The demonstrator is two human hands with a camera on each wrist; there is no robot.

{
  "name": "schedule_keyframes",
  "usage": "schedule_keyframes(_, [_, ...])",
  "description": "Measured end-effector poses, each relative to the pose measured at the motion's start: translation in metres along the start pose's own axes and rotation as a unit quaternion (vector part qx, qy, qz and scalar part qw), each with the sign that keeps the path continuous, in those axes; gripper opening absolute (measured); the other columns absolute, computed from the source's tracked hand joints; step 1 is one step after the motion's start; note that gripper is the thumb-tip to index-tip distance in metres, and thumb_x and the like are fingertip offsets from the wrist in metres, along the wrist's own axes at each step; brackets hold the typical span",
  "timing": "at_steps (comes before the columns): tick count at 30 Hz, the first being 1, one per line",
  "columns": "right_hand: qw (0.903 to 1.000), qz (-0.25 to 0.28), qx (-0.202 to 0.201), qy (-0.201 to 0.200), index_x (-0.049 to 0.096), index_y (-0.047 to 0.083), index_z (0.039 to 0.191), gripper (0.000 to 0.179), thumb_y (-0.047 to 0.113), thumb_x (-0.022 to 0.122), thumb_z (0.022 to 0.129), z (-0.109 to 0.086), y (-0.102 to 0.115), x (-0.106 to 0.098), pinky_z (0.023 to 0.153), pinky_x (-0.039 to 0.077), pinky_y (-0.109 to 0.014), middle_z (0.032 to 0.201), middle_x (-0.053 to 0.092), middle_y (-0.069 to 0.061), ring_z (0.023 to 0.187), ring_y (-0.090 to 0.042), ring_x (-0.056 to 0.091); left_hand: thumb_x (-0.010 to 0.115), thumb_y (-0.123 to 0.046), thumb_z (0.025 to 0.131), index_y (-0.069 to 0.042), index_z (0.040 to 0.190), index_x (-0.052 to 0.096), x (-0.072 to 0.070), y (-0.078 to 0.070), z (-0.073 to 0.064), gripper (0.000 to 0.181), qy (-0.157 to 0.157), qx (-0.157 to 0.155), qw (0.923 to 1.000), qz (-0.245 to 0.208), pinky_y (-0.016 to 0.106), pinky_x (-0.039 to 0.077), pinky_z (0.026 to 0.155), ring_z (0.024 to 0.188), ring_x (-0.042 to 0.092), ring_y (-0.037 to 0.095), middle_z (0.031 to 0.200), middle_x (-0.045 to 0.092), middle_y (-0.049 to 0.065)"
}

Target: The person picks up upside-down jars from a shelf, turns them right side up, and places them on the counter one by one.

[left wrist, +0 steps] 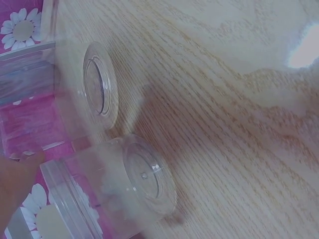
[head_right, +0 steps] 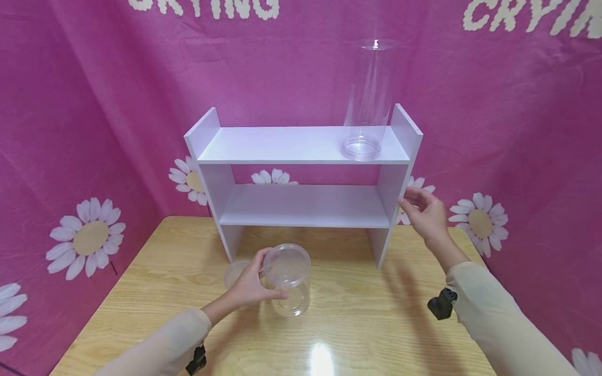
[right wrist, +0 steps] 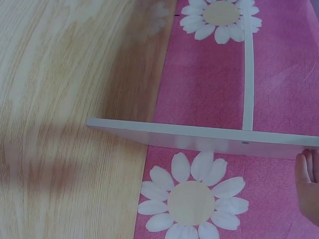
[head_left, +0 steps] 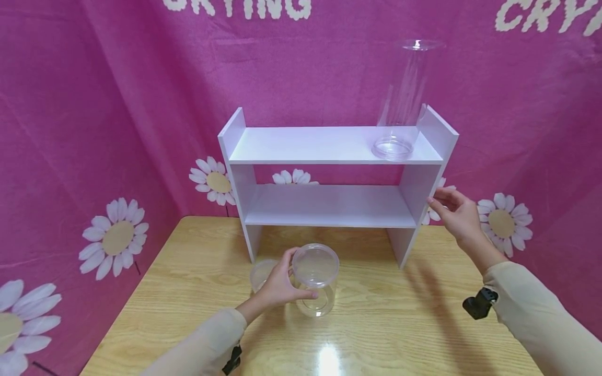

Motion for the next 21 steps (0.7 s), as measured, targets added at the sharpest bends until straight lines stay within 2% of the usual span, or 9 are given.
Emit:
schedule_keyframes(6, [0.9999, 0.009, 0.01, 0.008, 0.058, 0.034, 0.094, 0.02, 0.015, 0.064, 0.091, -0.002, 0.002, 0.0, 0.07, 0.048, 0.0, 0.082, 0.061, 0.033, 0.079, 0.018, 0.056, 0.092, -0.017, 0.058, -0.009, 0.144, 0.031, -0.003, -0.004, -0.002, 0.106, 0.017, -0.005, 0.9998, -0.013, 0.051, 0.038, 0.114, 0.133, 0.046, 0.031, 0.142, 0.048, 0.014])
schedule_keyframes(11, [0.9999, -0.002, 0.014, 0.005, 0.057, 0.035, 0.093, 0.019, 0.017, 0.064, 0.091, -0.002, 0.004, 0.002, 0.07, 0.047, 0.001, 0.082, 0.06, 0.034, 0.079, 0.019, 0.056, 0.093, -0.016, 0.058, -0.004, 0.146, 0.028, -0.014, -0.011, -0.005, 0.11, 0.02, 0.005, 0.9998, -0.006, 0.046, 0.035, 0.116, 0.137, 0.042, 0.031, 0.146, 0.045, 0.017])
schedule_keyframes(14, [0.9998, -0.006, 0.017, 0.001, 0.058, 0.036, 0.093, 0.019, 0.018, 0.064, 0.091, -0.003, 0.004, 0.002, 0.069, 0.047, 0.001, 0.082, 0.06, 0.034, 0.079, 0.02, 0.056, 0.092, -0.016, 0.059, -0.001, 0.144, 0.032, -0.022, -0.017, -0.004, 0.106, 0.018, 0.012, 0.9998, 0.003, 0.047, 0.036, 0.116, 0.138, 0.041, 0.033, 0.146, 0.044, 0.019])
schedule_keyframes(21, [0.9982, -0.049, 0.034, -0.005, 0.058, 0.029, 0.101, 0.011, 0.026, 0.063, 0.092, -0.005, 0.005, 0.003, 0.07, 0.047, 0.001, 0.083, 0.055, 0.034, 0.081, 0.018, 0.053, 0.088, -0.017, 0.066, -0.002, 0.142, 0.037, -0.039, -0.035, 0.004, 0.093, 0.022, 0.032, 0.9988, 0.031, 0.043, 0.034, 0.118, 0.138, 0.042, 0.03, 0.147, 0.045, 0.016])
Point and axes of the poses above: each hand's wrist, its own z-axis towards the middle knuckle, its own x-axis out of the palm, y = z × x, the point moved 2 cm from there along z, towards the middle knuckle
